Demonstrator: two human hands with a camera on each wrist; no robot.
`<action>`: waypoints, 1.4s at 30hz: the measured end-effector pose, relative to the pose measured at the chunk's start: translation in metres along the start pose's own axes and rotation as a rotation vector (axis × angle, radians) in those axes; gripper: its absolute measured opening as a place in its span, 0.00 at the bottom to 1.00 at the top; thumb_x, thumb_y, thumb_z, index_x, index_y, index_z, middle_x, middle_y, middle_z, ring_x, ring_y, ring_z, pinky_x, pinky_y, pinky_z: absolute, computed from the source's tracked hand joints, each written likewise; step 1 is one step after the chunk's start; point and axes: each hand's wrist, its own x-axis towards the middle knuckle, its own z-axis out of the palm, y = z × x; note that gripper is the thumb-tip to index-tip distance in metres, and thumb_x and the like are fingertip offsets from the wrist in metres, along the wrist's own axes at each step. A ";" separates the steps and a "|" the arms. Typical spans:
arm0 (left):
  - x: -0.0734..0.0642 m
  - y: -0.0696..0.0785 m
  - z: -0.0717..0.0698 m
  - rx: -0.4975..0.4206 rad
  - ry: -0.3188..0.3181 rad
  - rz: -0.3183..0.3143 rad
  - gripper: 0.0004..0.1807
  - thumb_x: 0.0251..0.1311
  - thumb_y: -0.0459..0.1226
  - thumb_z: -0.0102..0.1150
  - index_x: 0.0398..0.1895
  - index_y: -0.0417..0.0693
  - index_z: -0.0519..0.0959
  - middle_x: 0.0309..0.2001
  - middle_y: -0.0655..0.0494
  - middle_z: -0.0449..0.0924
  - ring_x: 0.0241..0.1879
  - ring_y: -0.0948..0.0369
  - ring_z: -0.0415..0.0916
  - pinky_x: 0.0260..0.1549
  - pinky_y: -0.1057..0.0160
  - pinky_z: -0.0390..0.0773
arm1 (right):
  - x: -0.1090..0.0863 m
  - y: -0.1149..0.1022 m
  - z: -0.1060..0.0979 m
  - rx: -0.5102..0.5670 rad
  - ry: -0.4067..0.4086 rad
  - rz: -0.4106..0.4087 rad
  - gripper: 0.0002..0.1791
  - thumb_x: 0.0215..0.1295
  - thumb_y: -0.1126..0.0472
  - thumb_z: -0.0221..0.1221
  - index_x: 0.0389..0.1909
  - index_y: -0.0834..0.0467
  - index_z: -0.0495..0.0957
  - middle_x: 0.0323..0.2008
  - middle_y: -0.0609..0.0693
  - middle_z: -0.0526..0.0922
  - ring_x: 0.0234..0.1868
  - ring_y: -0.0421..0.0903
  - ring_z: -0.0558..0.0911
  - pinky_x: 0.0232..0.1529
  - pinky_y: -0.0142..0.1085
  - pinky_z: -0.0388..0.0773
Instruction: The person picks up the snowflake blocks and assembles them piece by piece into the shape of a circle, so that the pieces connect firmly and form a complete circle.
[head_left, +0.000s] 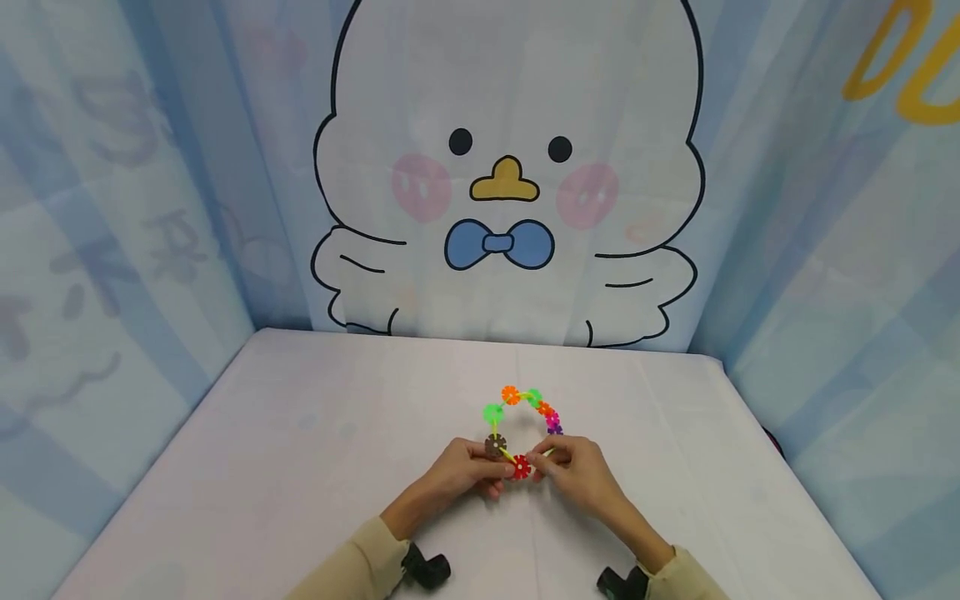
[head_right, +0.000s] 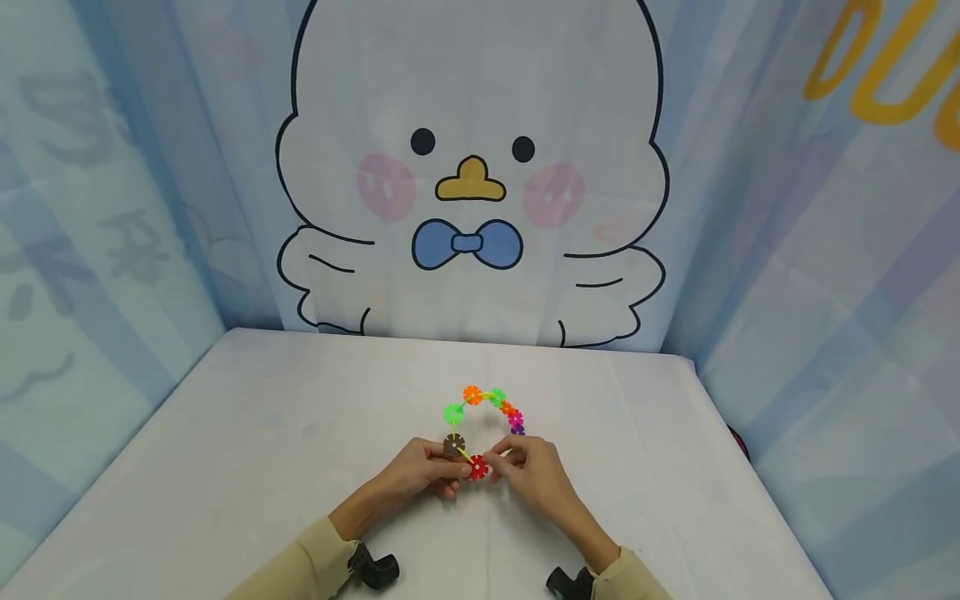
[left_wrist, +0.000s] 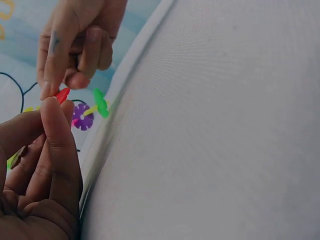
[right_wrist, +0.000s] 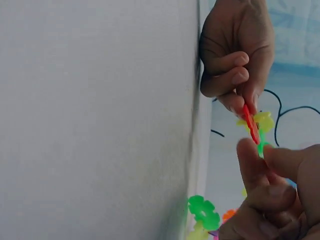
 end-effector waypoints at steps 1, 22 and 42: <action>0.000 0.000 0.000 -0.007 -0.004 -0.004 0.11 0.65 0.34 0.72 0.44 0.33 0.88 0.24 0.60 0.85 0.22 0.68 0.80 0.27 0.71 0.85 | 0.001 0.001 -0.002 -0.025 0.042 0.030 0.06 0.71 0.56 0.69 0.37 0.55 0.87 0.22 0.47 0.88 0.22 0.37 0.72 0.25 0.28 0.63; 0.000 -0.001 -0.005 -0.058 -0.046 0.013 0.12 0.66 0.33 0.70 0.46 0.30 0.87 0.30 0.55 0.90 0.24 0.69 0.80 0.29 0.70 0.85 | 0.013 0.030 -0.025 0.149 -0.057 0.299 0.14 0.72 0.55 0.68 0.50 0.61 0.83 0.38 0.49 0.84 0.22 0.42 0.71 0.23 0.32 0.69; 0.000 -0.002 -0.001 -0.021 0.026 0.016 0.12 0.64 0.35 0.73 0.41 0.32 0.88 0.28 0.55 0.90 0.22 0.69 0.80 0.26 0.70 0.84 | 0.012 0.028 -0.030 0.432 -0.253 0.156 0.13 0.77 0.56 0.63 0.46 0.62 0.75 0.38 0.54 0.93 0.34 0.41 0.90 0.31 0.32 0.84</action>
